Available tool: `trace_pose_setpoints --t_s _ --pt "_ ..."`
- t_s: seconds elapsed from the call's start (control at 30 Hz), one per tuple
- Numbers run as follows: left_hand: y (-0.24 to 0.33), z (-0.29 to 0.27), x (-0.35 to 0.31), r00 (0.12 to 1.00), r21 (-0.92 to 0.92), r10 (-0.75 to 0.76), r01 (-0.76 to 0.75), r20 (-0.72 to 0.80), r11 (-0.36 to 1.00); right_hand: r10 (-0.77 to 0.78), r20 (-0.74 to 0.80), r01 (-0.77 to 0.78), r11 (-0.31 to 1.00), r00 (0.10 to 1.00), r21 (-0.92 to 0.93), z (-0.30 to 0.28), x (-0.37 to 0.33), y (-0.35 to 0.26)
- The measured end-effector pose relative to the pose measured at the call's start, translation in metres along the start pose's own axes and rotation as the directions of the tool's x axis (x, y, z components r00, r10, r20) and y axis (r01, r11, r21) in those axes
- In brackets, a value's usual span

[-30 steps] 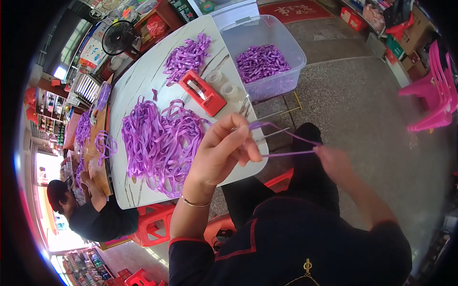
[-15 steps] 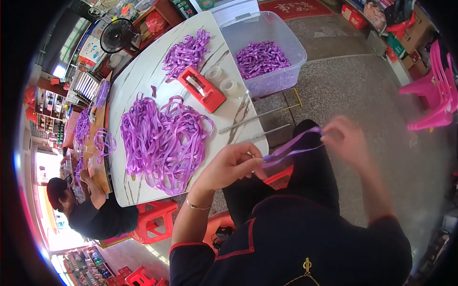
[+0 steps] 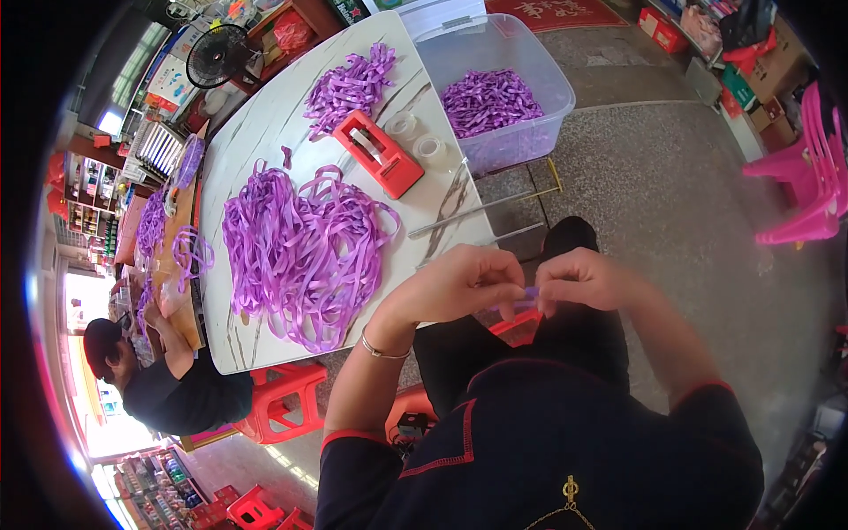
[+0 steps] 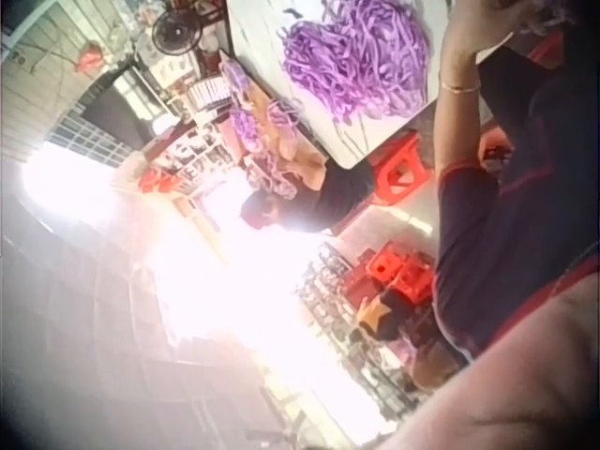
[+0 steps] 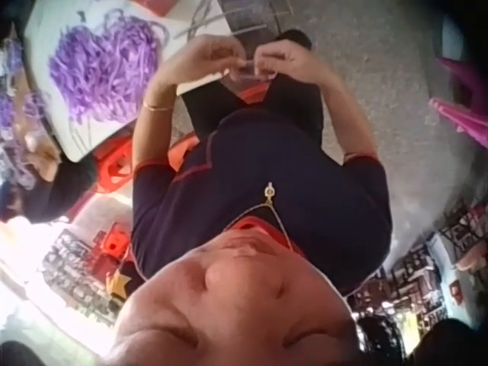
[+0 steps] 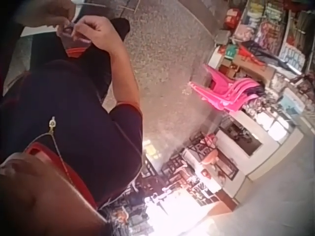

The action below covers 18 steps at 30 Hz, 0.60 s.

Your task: Manually assemble and sort purple elastic straps using a wooden jig on a work table.

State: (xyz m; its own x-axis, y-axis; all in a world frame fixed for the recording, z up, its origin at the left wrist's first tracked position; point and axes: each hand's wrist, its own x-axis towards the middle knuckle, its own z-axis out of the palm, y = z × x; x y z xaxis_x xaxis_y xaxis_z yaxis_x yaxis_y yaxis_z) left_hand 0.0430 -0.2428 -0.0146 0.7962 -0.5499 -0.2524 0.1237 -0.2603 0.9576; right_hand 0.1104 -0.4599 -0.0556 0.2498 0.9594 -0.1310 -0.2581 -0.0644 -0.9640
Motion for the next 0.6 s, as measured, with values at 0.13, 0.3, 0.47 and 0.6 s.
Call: trace_pose_setpoints --t_s 0.13,0.3,0.47,0.6 --pt "-0.027 -0.008 0.016 0.97 0.247 0.21 -0.174 -0.126 0.953 0.069 -0.15 -0.078 0.995 0.986 -0.055 -0.014 0.002 0.015" --pt "-0.076 -0.032 0.042 0.637 0.552 0.45 -0.045 -0.626 0.832 -0.048 -0.688 -0.086 0.983 0.724 -0.16 -0.063 0.016 0.074" --pt "-0.094 -0.04 0.052 0.642 0.381 0.285 0.013 -0.712 0.924 -0.167 -0.671 0.102 0.985 0.722 -0.136 -0.06 0.056 0.085" --pt "-0.088 -0.04 0.064 0.634 0.44 0.335 0.008 -0.697 0.898 -0.175 -0.574 0.129 0.984 0.8 -0.121 -0.058 0.069 0.092"
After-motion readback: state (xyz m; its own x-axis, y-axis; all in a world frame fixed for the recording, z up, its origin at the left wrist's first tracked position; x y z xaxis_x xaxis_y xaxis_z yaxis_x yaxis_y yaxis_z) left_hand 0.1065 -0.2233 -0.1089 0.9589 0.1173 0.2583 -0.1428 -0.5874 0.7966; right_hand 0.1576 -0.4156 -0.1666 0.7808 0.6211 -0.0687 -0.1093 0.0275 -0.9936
